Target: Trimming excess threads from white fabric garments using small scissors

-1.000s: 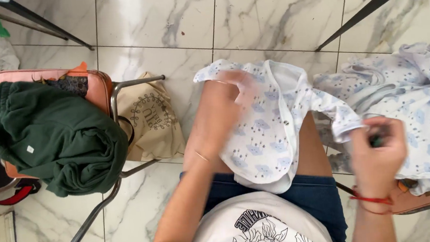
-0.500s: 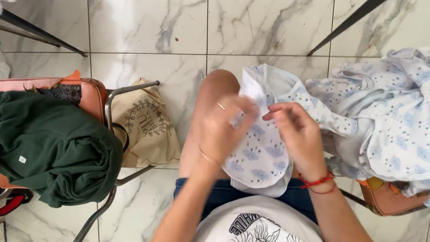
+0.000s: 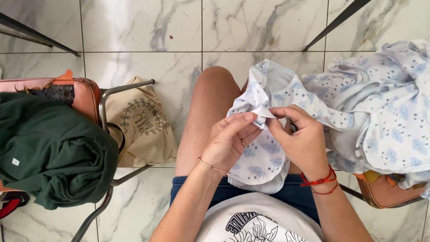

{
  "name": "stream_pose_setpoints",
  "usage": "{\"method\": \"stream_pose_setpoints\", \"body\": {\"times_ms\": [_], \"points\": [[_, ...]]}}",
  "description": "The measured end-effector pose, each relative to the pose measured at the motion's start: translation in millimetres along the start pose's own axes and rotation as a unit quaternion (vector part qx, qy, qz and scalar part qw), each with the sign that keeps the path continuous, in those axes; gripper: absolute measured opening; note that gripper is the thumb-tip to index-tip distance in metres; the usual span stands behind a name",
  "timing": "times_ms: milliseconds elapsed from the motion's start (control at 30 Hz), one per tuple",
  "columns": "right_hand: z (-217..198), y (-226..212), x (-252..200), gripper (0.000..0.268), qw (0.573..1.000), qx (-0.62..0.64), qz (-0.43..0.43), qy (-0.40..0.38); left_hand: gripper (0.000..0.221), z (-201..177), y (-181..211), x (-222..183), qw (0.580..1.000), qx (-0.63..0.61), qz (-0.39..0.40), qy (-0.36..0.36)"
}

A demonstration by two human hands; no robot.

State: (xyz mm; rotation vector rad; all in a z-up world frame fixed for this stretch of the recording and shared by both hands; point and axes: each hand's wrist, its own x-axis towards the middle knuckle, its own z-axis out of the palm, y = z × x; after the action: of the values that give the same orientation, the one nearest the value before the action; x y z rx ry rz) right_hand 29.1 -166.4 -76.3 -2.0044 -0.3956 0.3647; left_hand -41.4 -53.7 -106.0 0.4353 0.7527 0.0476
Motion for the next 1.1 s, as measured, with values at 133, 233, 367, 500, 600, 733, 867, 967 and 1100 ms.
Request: {"method": "stream_pose_setpoints", "body": {"times_ms": [133,233,367,500,600,733,867,967,1100], "points": [[-10,11,9,0.012,0.999,-0.010,-0.047,-0.011,0.014,5,9,-2,0.999,0.029,0.023,-0.002],[-24,47,25,0.016,0.986,-0.082,-0.143,0.022,0.018,5,26,-3,0.968,0.177,0.178,0.003],[-34,95,40,0.056,0.985,-0.147,0.089,0.017,0.022,9,50,-14,0.925,0.259,0.277,-0.015],[-39,84,20,0.039,0.994,-0.061,0.058,0.076,0.032,15,81,-34,0.871,0.315,0.286,-0.245],[-75,79,-2,0.037,0.982,-0.042,-0.079,0.167,0.013,23,116,-59,0.797,0.411,0.290,-0.335],[-112,98,-36,0.027,0.968,-0.078,-0.144,0.189,0.031,16,124,-65,0.731,0.576,0.174,-0.320],[-133,74,-58,0.024,0.967,-0.115,-0.172,0.146,0.030,27,111,-53,0.715,0.619,0.182,-0.269],[-152,75,-78,0.011,0.981,-0.066,-0.125,0.135,0.023,67,87,-31,0.769,0.508,0.287,-0.262],[-196,97,-97,0.032,0.946,-0.171,0.065,0.269,0.026,138,38,31,0.823,0.304,0.428,-0.218]]}}
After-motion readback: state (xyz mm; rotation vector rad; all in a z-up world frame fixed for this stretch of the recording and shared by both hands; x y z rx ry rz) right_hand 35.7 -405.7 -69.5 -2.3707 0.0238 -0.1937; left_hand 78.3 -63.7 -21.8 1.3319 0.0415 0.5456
